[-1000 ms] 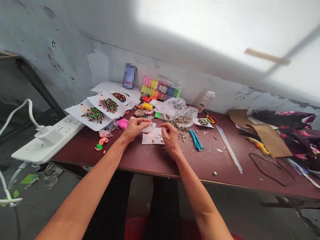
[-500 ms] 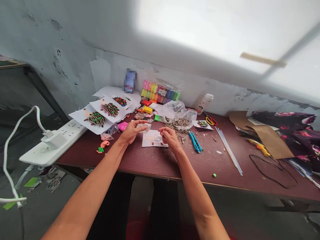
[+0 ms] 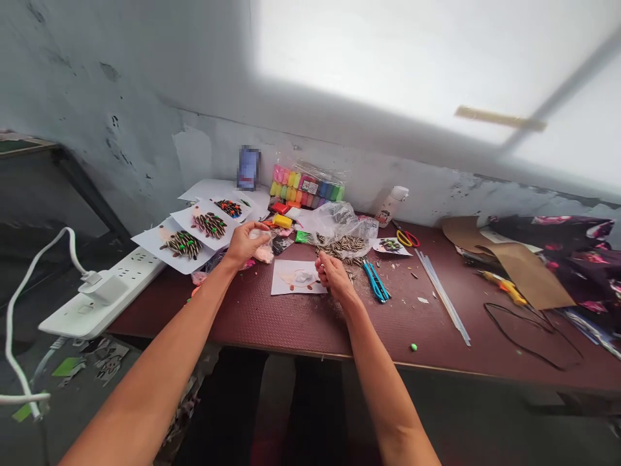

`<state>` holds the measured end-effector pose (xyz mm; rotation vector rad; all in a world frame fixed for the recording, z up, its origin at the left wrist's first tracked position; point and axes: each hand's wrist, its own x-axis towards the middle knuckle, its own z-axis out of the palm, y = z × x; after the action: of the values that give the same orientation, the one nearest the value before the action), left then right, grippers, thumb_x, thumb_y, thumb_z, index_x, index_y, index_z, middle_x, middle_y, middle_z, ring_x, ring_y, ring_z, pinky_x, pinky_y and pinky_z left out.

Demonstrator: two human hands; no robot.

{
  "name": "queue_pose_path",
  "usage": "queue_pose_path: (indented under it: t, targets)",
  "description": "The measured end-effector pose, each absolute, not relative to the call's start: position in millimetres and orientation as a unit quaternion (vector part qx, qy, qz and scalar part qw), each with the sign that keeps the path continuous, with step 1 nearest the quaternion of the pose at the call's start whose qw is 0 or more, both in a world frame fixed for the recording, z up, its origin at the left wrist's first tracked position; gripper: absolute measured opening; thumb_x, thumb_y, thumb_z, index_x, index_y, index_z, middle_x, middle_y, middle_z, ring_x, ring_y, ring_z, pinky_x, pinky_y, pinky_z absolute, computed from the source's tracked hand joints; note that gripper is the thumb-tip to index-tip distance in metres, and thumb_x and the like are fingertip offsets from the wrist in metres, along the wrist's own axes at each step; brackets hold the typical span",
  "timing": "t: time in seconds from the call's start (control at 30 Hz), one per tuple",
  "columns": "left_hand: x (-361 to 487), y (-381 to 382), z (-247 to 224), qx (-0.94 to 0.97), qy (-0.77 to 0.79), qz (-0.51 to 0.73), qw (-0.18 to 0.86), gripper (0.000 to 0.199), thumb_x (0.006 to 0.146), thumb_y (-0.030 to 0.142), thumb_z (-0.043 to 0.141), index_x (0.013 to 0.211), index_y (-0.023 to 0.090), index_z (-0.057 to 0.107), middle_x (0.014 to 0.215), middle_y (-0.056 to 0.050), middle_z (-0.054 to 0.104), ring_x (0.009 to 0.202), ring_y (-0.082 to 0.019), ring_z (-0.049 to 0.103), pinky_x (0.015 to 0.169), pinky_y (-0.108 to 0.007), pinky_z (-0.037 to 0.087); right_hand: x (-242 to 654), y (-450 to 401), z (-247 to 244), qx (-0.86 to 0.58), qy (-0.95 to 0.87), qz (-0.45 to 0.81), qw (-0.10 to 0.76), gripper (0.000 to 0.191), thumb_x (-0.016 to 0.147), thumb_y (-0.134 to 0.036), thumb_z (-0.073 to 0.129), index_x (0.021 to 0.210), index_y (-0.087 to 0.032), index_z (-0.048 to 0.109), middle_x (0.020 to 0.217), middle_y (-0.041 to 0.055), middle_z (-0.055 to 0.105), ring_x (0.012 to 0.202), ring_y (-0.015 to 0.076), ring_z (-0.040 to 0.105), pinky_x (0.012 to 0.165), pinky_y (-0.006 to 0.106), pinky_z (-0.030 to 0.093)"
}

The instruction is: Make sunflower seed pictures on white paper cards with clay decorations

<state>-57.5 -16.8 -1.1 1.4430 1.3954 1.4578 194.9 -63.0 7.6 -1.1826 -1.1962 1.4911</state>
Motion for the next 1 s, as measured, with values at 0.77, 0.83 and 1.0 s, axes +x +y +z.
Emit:
queue_pose_path:
  t: [0.77, 0.83, 1.0]
  targets:
    - [-27.9, -31.0, -19.9, 0.759, 0.526, 0.375, 0.081, 0.022, 0.086, 0.021, 0.053, 0.091, 0.02, 0.075, 0.098, -0.009, 0.074, 0.099, -0.027, 0.065, 0.093, -0.045, 0.052, 203.3, -56.7, -4.5, -0.469, -0.558, 0.546, 0.412, 0.026, 0.079, -0.035, 0.058, 0.092, -0.016, 0.07, 0.066, -0.0048, 0.049, 0.054, 0.0077, 0.042, 0.049, 0.021, 0.035]
    - [-28.6, -36.2, -27.3, 0.742, 0.538, 0.391, 0.088, 0.023, 0.088, 0.021, 0.052, 0.09, 0.02, 0.075, 0.094, -0.008, 0.075, 0.094, -0.026, 0.067, 0.089, -0.043, 0.053, 204.3, -56.6, -5.2, -0.471, -0.564, 0.535, 0.417, 0.027, 0.077, -0.032, 0.058, 0.096, -0.016, 0.069, 0.075, -0.0021, 0.057, 0.056, 0.0078, 0.046, 0.051, 0.021, 0.037]
    - [-30.7, -40.7, -29.5, 0.718, 0.536, 0.439, 0.064, 0.022, 0.09, 0.022, 0.052, 0.091, 0.019, 0.074, 0.093, -0.009, 0.076, 0.093, -0.025, 0.067, 0.087, -0.04, 0.052, 201.6, -57.3, -5.4, -0.486, -0.592, 0.489, 0.417, 0.029, 0.08, -0.039, 0.054, 0.093, -0.016, 0.067, 0.07, -0.0023, 0.058, 0.049, 0.0077, 0.042, 0.049, 0.022, 0.035]
